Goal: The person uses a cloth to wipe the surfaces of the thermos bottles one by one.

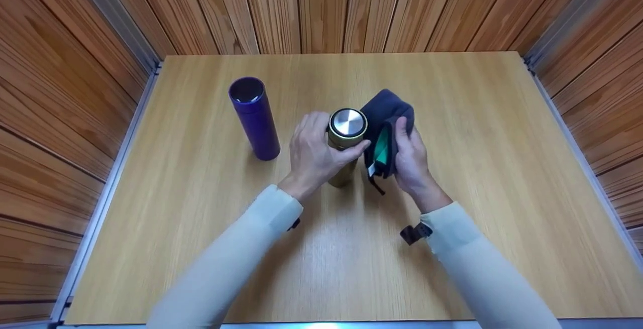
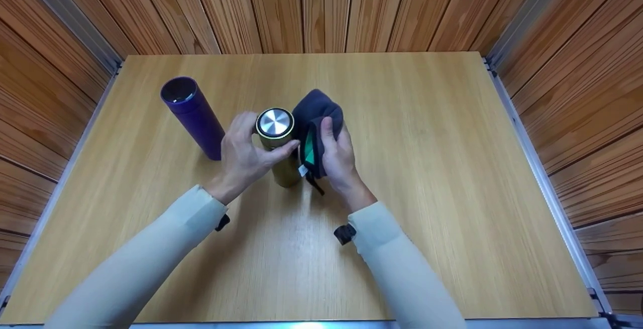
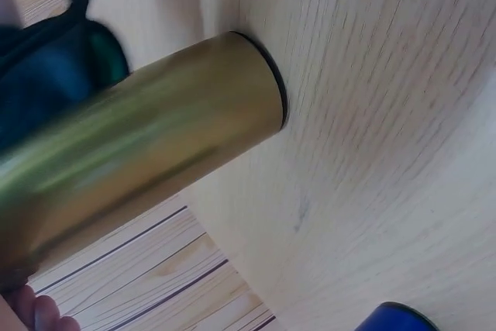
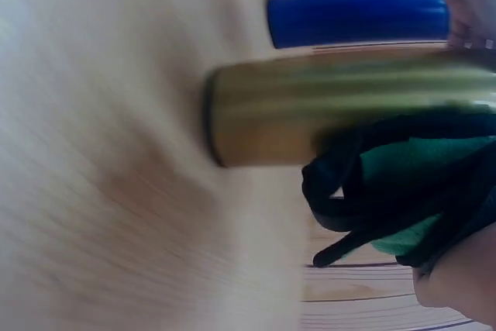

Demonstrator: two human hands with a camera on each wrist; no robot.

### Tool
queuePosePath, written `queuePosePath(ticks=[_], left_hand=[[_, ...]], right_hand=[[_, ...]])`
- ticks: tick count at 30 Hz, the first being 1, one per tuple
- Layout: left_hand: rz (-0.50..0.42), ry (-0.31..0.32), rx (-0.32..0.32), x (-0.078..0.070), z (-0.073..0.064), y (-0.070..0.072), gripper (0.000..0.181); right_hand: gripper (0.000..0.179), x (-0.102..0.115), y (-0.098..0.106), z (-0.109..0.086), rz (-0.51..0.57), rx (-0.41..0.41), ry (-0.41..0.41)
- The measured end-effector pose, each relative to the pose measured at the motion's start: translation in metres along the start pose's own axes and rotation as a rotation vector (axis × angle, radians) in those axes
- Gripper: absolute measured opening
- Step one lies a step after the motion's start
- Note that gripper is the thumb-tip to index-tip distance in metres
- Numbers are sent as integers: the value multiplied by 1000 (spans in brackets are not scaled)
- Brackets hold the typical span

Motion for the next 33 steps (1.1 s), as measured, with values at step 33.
queuePosePath(ticks=[33], left_hand=[[-61,83,99,6,-4,-4,76]], right_hand=[[48,64,-75,17,-1146,192,270]])
Point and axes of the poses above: each hand's wrist, its own z-axis towards the middle knuckle, its own y-axis out of the back of the hand, x = y × z, the point moved 5 cm from there along z, towards the middle knuckle, and after that the axes turned 6 degrees about -y, right-handed, at the moved point
